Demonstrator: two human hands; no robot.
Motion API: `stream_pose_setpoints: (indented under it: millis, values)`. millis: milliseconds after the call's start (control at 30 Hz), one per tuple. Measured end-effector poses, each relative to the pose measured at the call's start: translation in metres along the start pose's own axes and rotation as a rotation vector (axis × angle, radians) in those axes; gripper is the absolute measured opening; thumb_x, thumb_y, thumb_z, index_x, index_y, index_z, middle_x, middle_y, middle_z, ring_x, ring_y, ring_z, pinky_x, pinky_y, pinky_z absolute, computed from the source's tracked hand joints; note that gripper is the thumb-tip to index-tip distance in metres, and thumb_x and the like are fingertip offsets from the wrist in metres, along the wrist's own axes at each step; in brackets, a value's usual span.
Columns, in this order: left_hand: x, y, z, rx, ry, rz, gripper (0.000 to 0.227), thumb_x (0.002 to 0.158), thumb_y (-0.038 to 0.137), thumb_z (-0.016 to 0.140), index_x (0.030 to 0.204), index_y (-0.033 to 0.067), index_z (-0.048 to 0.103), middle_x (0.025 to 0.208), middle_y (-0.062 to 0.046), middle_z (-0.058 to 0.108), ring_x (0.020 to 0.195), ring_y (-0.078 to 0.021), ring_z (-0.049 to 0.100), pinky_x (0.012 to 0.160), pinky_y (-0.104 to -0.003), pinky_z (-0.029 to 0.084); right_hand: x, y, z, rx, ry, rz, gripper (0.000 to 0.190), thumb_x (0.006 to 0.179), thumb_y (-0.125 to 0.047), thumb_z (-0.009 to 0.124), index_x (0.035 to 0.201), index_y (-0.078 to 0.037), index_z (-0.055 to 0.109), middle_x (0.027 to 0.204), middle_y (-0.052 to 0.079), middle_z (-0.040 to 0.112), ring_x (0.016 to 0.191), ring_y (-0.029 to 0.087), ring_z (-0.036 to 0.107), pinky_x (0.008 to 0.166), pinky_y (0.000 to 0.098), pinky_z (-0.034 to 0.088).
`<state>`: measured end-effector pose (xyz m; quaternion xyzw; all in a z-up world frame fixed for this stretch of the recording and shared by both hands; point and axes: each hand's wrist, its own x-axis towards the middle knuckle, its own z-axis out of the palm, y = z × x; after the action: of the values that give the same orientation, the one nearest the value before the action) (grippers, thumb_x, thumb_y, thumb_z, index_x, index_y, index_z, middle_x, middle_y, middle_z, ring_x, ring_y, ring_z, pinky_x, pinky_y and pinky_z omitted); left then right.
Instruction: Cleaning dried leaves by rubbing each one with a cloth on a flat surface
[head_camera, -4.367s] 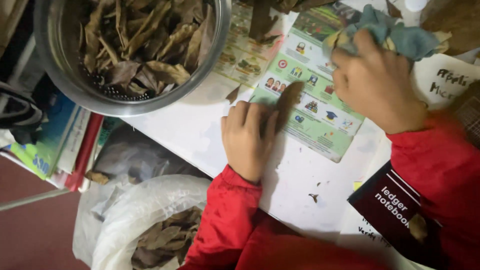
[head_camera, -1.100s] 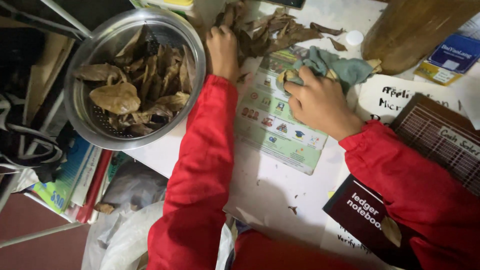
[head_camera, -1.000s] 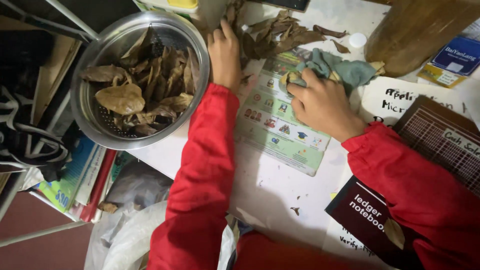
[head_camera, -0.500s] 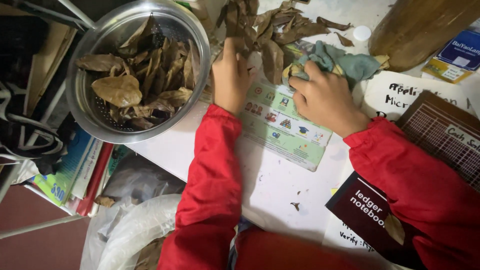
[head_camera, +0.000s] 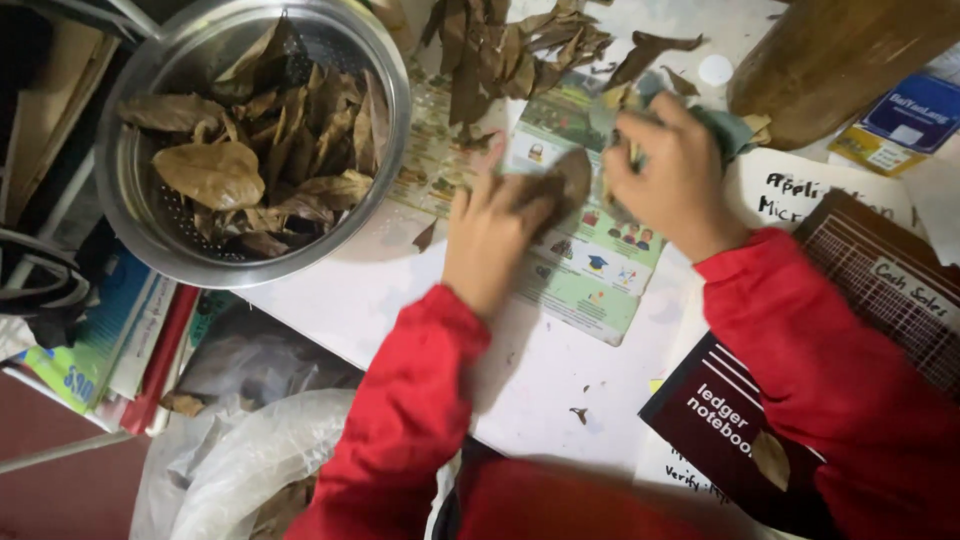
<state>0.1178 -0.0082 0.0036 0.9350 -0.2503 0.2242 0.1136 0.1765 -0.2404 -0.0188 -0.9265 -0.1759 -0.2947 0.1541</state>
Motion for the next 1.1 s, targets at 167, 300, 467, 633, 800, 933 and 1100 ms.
stream_pose_setpoints:
  millis: [167, 300, 467, 633, 800, 933, 1100]
  values:
    - [-0.052, 0.024, -0.019, -0.024, 0.06, 0.016, 0.015, 0.102, 0.016, 0.058, 0.109, 0.0191, 0.071, 0.113, 0.0, 0.07, 0.1, -0.0218, 0.058, 0.08, -0.034, 0.042, 0.006, -0.028, -0.044, 0.317, -0.362, -0.299, 0.014, 0.078, -0.019, 0.07, 0.088, -0.012, 0.076, 0.087, 0.018, 0.066, 0.084, 0.047, 0.069, 0.069, 0.0562, 0.057]
    - [-0.071, 0.039, -0.04, -0.042, 0.018, -0.063, 0.023, 0.102, 0.016, 0.06, 0.123, 0.0113, 0.07, 0.128, -0.005, 0.069, 0.11, -0.0271, 0.054, 0.088, -0.04, 0.041, 0.019, -0.06, -0.075, 0.236, -0.818, -0.142, 0.019, 0.083, -0.021, 0.063, 0.089, -0.014, 0.079, 0.102, 0.018, 0.071, 0.087, 0.05, 0.069, 0.078, 0.0604, 0.058]
    - [-0.086, 0.043, -0.041, -0.095, 0.07, -0.041, 0.024, 0.106, 0.016, 0.055, 0.123, 0.0105, 0.069, 0.131, -0.005, 0.066, 0.108, -0.0267, 0.056, 0.092, -0.042, 0.04, 0.011, -0.062, -0.075, 0.117, -0.768, -0.097, 0.02, 0.091, -0.024, 0.056, 0.089, -0.008, 0.068, 0.116, 0.017, 0.065, 0.083, 0.056, 0.066, 0.069, 0.0671, 0.056]
    - [-0.087, 0.046, -0.037, -0.102, 0.068, -0.077, 0.021, 0.104, 0.017, 0.057, 0.12, 0.0121, 0.071, 0.124, -0.005, 0.069, 0.106, -0.0275, 0.055, 0.094, -0.046, 0.036, -0.016, -0.077, -0.064, -0.022, -0.541, -0.332, 0.018, 0.087, -0.022, 0.058, 0.093, -0.026, 0.075, 0.106, 0.005, 0.065, 0.06, 0.039, 0.071, 0.057, 0.0533, 0.061]
    - [-0.079, 0.047, -0.048, -0.14, 0.083, -0.093, 0.019, 0.103, 0.013, 0.059, 0.116, 0.0107, 0.072, 0.12, -0.006, 0.07, 0.101, -0.028, 0.056, 0.094, -0.047, 0.037, -0.003, -0.06, -0.071, -0.117, -0.542, -0.438, 0.027, 0.089, -0.018, 0.058, 0.106, -0.026, 0.077, 0.109, 0.011, 0.067, 0.047, 0.022, 0.066, 0.041, 0.0355, 0.059]
    - [-0.08, 0.046, -0.052, -0.08, 0.042, -0.085, 0.026, 0.105, 0.018, 0.058, 0.126, 0.0102, 0.071, 0.135, 0.002, 0.066, 0.098, -0.027, 0.055, 0.09, -0.046, 0.04, 0.004, -0.06, -0.074, -0.43, -0.451, -0.535, 0.029, 0.106, -0.021, 0.056, 0.13, -0.025, 0.071, 0.123, 0.02, 0.067, 0.047, 0.002, 0.059, 0.031, 0.0149, 0.056]
    - [-0.075, 0.044, -0.054, -0.112, 0.051, -0.095, 0.019, 0.103, 0.019, 0.063, 0.115, 0.0078, 0.072, 0.125, 0.0, 0.068, 0.099, -0.0272, 0.056, 0.094, -0.049, 0.041, -0.025, -0.093, -0.088, -0.356, -0.278, -0.683, 0.009, 0.099, -0.018, 0.063, 0.106, -0.02, 0.069, 0.096, -0.002, 0.06, 0.074, 0.014, 0.06, 0.058, 0.0244, 0.048]
